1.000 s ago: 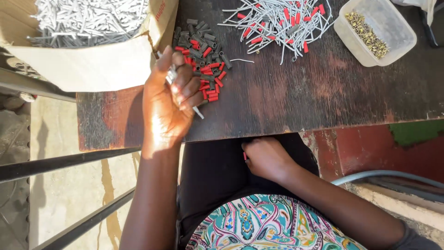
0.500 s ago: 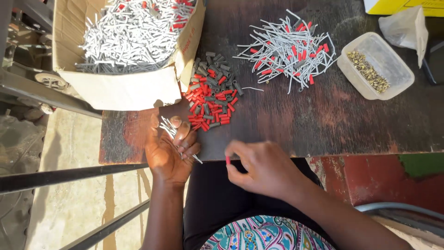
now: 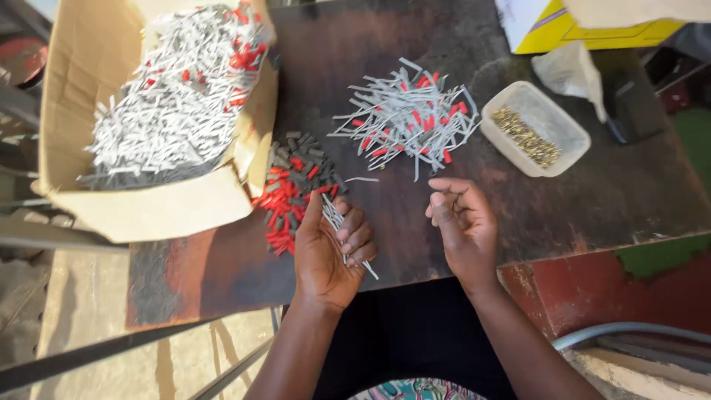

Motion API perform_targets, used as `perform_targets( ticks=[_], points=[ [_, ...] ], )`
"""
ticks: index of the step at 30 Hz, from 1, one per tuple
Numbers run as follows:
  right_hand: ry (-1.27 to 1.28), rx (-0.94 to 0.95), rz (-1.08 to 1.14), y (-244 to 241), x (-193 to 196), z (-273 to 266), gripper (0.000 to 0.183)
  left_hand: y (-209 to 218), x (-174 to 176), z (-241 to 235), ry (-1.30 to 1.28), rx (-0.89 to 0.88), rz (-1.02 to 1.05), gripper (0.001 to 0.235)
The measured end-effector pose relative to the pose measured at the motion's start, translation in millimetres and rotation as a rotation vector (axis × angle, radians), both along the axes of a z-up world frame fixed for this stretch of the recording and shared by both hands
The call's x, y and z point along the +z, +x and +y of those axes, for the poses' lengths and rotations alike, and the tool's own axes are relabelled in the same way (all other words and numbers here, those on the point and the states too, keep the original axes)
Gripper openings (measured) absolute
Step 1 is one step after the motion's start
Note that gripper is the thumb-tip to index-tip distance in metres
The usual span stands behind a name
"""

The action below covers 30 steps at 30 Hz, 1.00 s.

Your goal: Assembling plastic wall plugs by manually inserting metal nails into the plastic sleeves

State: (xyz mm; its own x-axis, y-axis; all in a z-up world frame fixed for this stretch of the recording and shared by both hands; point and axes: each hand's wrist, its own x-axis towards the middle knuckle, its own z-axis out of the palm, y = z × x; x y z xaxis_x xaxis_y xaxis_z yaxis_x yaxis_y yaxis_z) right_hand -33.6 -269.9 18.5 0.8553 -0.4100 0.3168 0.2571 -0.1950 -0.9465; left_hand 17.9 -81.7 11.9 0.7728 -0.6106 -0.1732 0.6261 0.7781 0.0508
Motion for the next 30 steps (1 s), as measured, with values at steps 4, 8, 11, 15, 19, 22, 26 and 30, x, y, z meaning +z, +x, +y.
perform_targets(
  ticks=[4, 8, 11, 15, 19, 22, 26, 30],
  points=[
    [-0.065, -0.189, -0.048, -25, -7, -50, 0.017, 29, 12, -65, 0.039, -0.114, -0.069, 0.046],
    [-0.028, -0.285, -0.027, -36, -20, -78, 0.017, 60, 40, -127, 0.15, -0.11, -0.19, 0.044],
    [0.032, -0.285, 0.049, -38, -21, -83, 0.017, 85, 83, -178, 0.216, -0.085, -0.296, 0.044],
    [0.182, -0.206, 0.145, -37, -21, -80, 0.014, 124, 156, -264, 0.629, 0.064, -0.726, 0.048],
    [0.206, -0.186, 0.158, -38, -19, -85, 0.017, 158, 200, -327, 0.889, 0.142, -0.799, 0.044],
    [0.22, -0.219, 0.341, -40, -18, -89, 0.024, 169, 180, -316, 0.908, 0.217, -0.879, 0.041],
    [0.132, -0.251, 0.23, -39, -26, -92, 0.022, 184, 155, -283, 0.97, 0.375, -1.126, 0.04],
    [0.072, -0.17, 0.118, -39, -26, -92, 0.02, 187, 139, -261, 0.966, 0.459, -1.427, 0.046]
  ],
)
